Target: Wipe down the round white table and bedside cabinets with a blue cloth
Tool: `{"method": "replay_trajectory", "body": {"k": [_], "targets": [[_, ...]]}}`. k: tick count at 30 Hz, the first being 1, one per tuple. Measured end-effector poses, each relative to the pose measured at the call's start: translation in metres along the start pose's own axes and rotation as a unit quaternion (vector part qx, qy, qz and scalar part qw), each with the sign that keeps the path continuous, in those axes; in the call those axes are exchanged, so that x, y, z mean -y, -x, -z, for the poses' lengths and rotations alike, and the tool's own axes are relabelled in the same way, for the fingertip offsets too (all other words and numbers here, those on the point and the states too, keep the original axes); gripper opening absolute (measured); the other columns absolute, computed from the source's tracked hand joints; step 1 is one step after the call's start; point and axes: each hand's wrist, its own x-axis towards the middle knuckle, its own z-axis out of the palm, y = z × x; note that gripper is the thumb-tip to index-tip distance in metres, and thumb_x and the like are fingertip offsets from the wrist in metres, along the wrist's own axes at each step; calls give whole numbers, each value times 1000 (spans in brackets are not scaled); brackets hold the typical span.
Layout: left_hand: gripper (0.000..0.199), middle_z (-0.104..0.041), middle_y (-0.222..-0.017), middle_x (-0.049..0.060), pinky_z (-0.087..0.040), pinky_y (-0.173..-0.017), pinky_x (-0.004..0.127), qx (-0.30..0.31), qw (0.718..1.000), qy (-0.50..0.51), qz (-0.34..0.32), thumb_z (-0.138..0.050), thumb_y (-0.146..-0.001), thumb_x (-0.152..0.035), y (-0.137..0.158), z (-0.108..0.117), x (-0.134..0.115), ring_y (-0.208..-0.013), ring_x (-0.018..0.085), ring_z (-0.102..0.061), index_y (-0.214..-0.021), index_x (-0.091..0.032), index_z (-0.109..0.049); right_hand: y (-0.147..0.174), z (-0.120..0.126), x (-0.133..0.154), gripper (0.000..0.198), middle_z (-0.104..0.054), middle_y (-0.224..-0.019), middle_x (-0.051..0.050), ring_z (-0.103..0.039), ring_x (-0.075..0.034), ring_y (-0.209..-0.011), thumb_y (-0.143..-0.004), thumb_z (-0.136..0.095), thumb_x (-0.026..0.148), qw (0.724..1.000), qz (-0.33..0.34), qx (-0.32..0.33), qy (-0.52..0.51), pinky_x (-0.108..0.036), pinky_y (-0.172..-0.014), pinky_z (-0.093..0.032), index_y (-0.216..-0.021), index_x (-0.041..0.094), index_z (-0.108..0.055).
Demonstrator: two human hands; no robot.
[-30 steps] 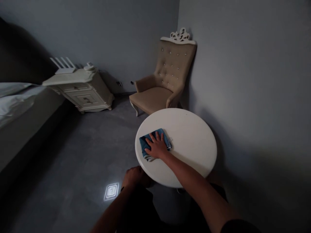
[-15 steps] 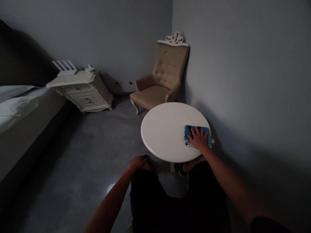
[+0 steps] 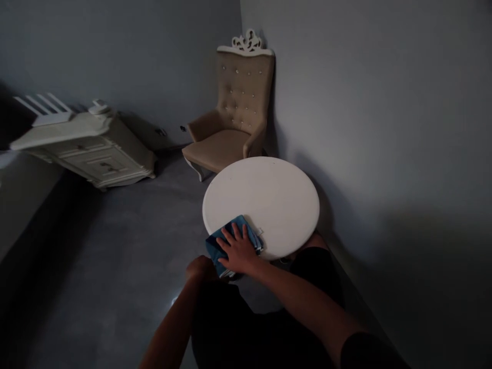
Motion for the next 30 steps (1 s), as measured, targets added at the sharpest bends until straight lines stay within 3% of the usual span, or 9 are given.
{"method": "replay_trajectory", "body": {"k": [4, 8, 10, 12, 15, 21, 25, 28, 30], "targets": [[53, -79, -145, 30, -61, -105, 48, -20, 1000, 14, 5, -46, -111, -42, -17, -14, 7, -137, 43, -77, -129, -12, -87, 73, 17, -74, 85, -24, -196, -9, -10, -50, -182, -112, -61, 71, 999, -49, -13, 19, -79, -144, -5, -184, 28, -46], [61, -81, -141, 29, -60, -104, 50, -30, 998, 55, 9, -39, -112, -49, -38, -31, 29, -129, 43, -79, -129, -11, -84, 157, 26, -156, 76, -27, -195, -12, -12, -52, -181, -113, -61, 58, 982, -157, -35, 97, -87, -140, -9, -181, 27, -50], [62, -83, -137, 28, -60, -104, 51, -25, 997, 71, 6, -40, -111, -51, -46, -37, 40, -127, 43, -80, -124, -13, -86, 178, 32, -189, 72, -27, -195, -13, -10, -52, -181, -115, -55, 53, 969, -207, -41, 131, -90, -137, -14, -181, 25, -51], [62, -84, -132, 27, -60, -105, 53, -18, 996, 93, 6, -41, -109, -56, -53, -38, 47, -125, 44, -80, -120, -15, -87, 176, 41, -217, 70, -25, -196, -12, -8, -52, -182, -116, -50, 52, 958, -241, -37, 152, -91, -136, -18, -181, 26, -50], [65, -86, -131, 24, -59, -106, 55, 0, 992, 123, 8, -43, -107, -64, -60, -34, 52, -127, 45, -79, -121, -18, -88, 132, 67, -258, 72, -24, -197, -10, -10, -52, -182, -117, -47, 55, 945, -273, -13, 180, -91, -136, -19, -183, 28, -46], [71, -86, -136, 20, -58, -108, 53, 35, 992, 122, 14, -37, -108, -65, -63, -16, 51, -131, 44, -78, -129, -20, -88, -18, 132, -355, 76, -22, -197, -14, -19, -54, -178, -120, -36, 63, 919, -334, 0, 209, -92, -133, -25, -186, 26, -38], [70, -85, -137, 21, -59, -104, 53, 25, 992, 111, 56, -36, -108, -63, -62, -11, 51, -130, 45, -78, -129, -20, -88, -109, 156, -412, 80, -21, -197, -18, -28, -53, -175, -120, -27, 66, 918, -345, -14, 196, -86, -133, -32, -188, 23, -31], [69, -85, -136, 22, -60, -102, 52, 25, 991, 110, 76, -38, -106, -63, -62, -10, 51, -130, 45, -79, -128, -20, -89, -154, 165, -436, 84, -26, -194, -25, -41, -51, -168, -120, -23, 66, 925, -341, -21, 164, -75, -132, -39, -188, 17, -26], [66, -86, -134, 22, -62, -99, 50, 9, 991, 109, 78, -41, -105, -62, -62, -10, 51, -127, 44, -80, -122, -20, -90, -167, 167, -441, 86, -29, -192, -27, -46, -50, -164, -121, -22, 67, 930, -336, -28, 145, -71, -132, -41, -188, 14, -26]]}}
